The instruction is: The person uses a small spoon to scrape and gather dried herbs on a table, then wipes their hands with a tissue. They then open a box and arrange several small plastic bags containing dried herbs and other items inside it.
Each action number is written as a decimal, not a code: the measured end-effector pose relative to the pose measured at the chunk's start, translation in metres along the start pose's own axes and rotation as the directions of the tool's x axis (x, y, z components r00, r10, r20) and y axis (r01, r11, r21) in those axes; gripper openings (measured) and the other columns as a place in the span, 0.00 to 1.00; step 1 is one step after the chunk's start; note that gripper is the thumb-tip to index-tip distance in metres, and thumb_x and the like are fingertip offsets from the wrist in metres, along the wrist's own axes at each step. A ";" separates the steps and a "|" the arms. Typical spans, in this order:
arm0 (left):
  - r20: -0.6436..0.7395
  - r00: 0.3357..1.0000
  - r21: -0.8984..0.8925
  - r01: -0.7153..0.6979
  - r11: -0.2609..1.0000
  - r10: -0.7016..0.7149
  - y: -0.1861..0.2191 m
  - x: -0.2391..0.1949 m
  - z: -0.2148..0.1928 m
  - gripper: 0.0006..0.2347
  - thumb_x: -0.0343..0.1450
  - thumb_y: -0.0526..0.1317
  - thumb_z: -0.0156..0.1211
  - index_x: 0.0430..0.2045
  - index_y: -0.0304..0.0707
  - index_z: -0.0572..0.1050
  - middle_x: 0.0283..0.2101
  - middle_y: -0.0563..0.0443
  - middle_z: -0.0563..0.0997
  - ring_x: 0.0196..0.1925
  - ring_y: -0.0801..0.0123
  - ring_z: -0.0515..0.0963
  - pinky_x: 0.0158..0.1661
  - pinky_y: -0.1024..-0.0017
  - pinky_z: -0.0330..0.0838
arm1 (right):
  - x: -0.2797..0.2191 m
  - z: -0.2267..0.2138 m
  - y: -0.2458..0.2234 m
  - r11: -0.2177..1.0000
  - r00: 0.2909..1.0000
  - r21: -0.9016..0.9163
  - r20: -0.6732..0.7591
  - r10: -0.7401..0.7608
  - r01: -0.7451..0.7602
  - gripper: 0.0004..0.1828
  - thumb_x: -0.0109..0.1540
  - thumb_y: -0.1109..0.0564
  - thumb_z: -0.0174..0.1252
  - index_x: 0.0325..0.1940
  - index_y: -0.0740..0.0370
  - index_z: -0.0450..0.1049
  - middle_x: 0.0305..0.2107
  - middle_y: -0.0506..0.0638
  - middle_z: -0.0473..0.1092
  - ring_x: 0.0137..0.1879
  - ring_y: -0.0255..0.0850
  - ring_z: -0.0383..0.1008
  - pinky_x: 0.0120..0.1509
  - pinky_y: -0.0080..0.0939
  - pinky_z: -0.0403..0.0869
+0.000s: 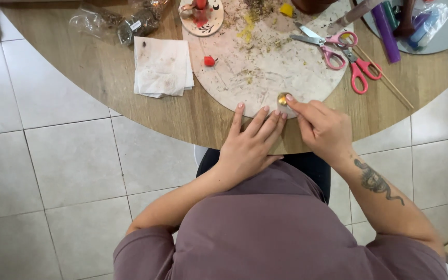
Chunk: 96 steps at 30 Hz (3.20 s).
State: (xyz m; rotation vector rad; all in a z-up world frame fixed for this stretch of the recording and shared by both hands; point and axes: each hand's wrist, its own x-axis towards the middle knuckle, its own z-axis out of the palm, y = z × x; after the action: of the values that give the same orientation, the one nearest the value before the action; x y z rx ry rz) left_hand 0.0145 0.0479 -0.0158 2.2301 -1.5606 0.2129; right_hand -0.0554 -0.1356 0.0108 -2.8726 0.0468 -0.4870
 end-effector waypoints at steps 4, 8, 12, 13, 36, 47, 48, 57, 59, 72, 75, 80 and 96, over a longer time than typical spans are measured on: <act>0.001 1.000 0.001 0.017 1.000 -0.017 0.003 0.000 0.003 0.36 0.55 0.56 0.62 0.56 0.35 0.65 0.56 0.46 0.67 0.62 0.54 0.64 0.61 0.34 0.45 | 0.026 0.013 -0.003 0.999 0.998 -0.003 -0.030 -0.048 0.048 0.11 0.61 0.59 0.53 0.45 0.47 0.76 0.25 0.42 0.68 0.33 0.42 0.74 0.32 0.38 0.72; -0.022 1.000 -0.006 0.004 1.000 -0.004 0.002 0.001 0.004 0.32 0.56 0.54 0.62 0.51 0.34 0.68 0.55 0.45 0.68 0.61 0.53 0.65 0.60 0.34 0.46 | 0.068 0.035 -0.002 0.981 0.978 -0.097 -0.115 -0.177 0.166 0.12 0.61 0.58 0.53 0.47 0.47 0.75 0.25 0.42 0.67 0.30 0.40 0.74 0.30 0.37 0.73; 0.025 1.000 -0.001 0.004 1.000 -0.004 0.002 0.001 0.000 0.35 0.56 0.55 0.62 0.55 0.36 0.65 0.57 0.46 0.67 0.62 0.55 0.64 0.61 0.35 0.44 | 0.090 0.034 -0.010 0.991 0.985 -0.008 -0.104 -0.135 0.135 0.11 0.62 0.58 0.51 0.46 0.48 0.74 0.28 0.44 0.69 0.35 0.45 0.75 0.33 0.43 0.74; 0.023 1.000 0.002 -0.003 1.000 0.003 0.002 0.000 -0.002 0.35 0.56 0.55 0.62 0.55 0.36 0.65 0.57 0.46 0.67 0.62 0.55 0.64 0.61 0.35 0.44 | 0.083 0.031 -0.010 0.991 0.985 -0.011 -0.111 -0.133 0.133 0.11 0.62 0.58 0.51 0.46 0.48 0.74 0.28 0.44 0.69 0.35 0.45 0.75 0.33 0.43 0.74; -0.121 0.992 0.095 -0.010 0.995 0.022 0.004 -0.001 0.004 0.28 0.60 0.54 0.56 0.50 0.34 0.69 0.51 0.44 0.70 0.57 0.54 0.68 0.57 0.31 0.49 | 0.092 0.041 -0.018 0.981 0.981 0.078 -0.094 -0.170 0.178 0.12 0.63 0.59 0.49 0.47 0.50 0.74 0.28 0.45 0.70 0.33 0.47 0.75 0.32 0.44 0.74; -0.204 0.979 0.128 0.005 0.992 0.021 0.004 -0.004 0.013 0.25 0.65 0.52 0.51 0.52 0.33 0.68 0.50 0.43 0.71 0.54 0.54 0.70 0.57 0.33 0.53 | 0.010 0.006 0.000 0.993 0.994 0.055 0.028 -0.104 0.102 0.11 0.61 0.58 0.54 0.47 0.49 0.76 0.25 0.44 0.69 0.33 0.44 0.74 0.33 0.40 0.73; -0.236 0.971 0.145 0.000 0.989 0.035 0.005 -0.004 0.012 0.23 0.67 0.51 0.47 0.50 0.32 0.69 0.49 0.43 0.71 0.53 0.54 0.71 0.56 0.33 0.55 | 0.010 0.007 0.000 0.993 0.992 0.025 0.036 -0.119 0.119 0.11 0.62 0.58 0.53 0.46 0.48 0.76 0.24 0.43 0.68 0.31 0.43 0.73 0.32 0.40 0.73; -0.295 0.954 0.161 -0.009 0.987 0.057 0.003 -0.005 0.028 0.18 0.67 0.49 0.45 0.38 0.34 0.74 0.44 0.44 0.72 0.50 0.53 0.72 0.55 0.30 0.55 | 0.068 0.043 -0.018 0.970 0.969 -0.064 -0.074 -0.237 0.232 0.13 0.62 0.58 0.51 0.50 0.48 0.74 0.24 0.41 0.66 0.26 0.40 0.73 0.28 0.38 0.72; -0.256 0.965 0.158 -0.019 0.987 0.059 0.003 -0.004 0.020 0.19 0.66 0.51 0.47 0.40 0.34 0.74 0.45 0.44 0.71 0.50 0.53 0.72 0.55 0.30 0.55 | 0.080 0.049 -0.023 0.975 0.973 -0.050 -0.080 -0.218 0.214 0.13 0.62 0.58 0.50 0.49 0.47 0.74 0.25 0.41 0.67 0.27 0.41 0.74 0.29 0.40 0.73; -0.165 0.986 -0.051 0.020 0.999 -0.028 0.005 -0.005 0.004 0.34 0.62 0.63 0.50 0.54 0.35 0.66 0.52 0.46 0.72 0.56 0.56 0.70 0.61 0.40 0.50 | 0.073 0.008 0.003 0.973 0.980 -0.177 -0.104 -0.168 0.148 0.12 0.62 0.55 0.52 0.48 0.44 0.74 0.27 0.44 0.70 0.32 0.43 0.76 0.35 0.39 0.74; -0.186 0.981 -0.048 0.051 0.998 -0.059 -0.007 0.001 -0.014 0.26 0.65 0.58 0.53 0.51 0.40 0.70 0.48 0.49 0.74 0.53 0.57 0.72 0.60 0.41 0.51 | 0.057 0.004 0.023 0.977 0.968 -0.150 -0.174 -0.178 0.153 0.12 0.63 0.57 0.53 0.50 0.50 0.75 0.30 0.45 0.70 0.37 0.45 0.75 0.40 0.41 0.73; -0.283 0.949 0.048 0.157 0.986 -0.137 -0.061 0.005 -0.025 0.17 0.67 0.54 0.55 0.42 0.44 0.76 0.45 0.53 0.75 0.49 0.60 0.74 0.56 0.47 0.58 | 0.039 0.016 0.044 0.956 0.960 -0.226 -0.165 -0.226 0.187 0.14 0.62 0.53 0.56 0.52 0.52 0.76 0.34 0.49 0.68 0.42 0.46 0.70 0.47 0.43 0.70; -0.210 0.908 0.336 0.416 0.845 -0.364 -0.079 0.007 -0.041 0.35 0.69 0.69 0.37 0.56 0.39 0.69 0.63 0.56 0.64 0.67 0.64 0.55 0.63 0.55 0.42 | 0.122 0.006 -0.029 0.967 0.793 -0.254 0.593 0.141 0.018 0.44 0.50 0.19 0.07 0.70 0.27 0.22 0.64 0.44 0.09 0.70 0.43 0.07 0.69 0.66 0.18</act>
State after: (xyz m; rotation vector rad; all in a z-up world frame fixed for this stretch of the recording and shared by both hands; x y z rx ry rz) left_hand 0.0946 0.0815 0.0048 2.7037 -1.0200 0.5720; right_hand 0.0614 -0.1146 0.0507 -3.1062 0.0981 0.5151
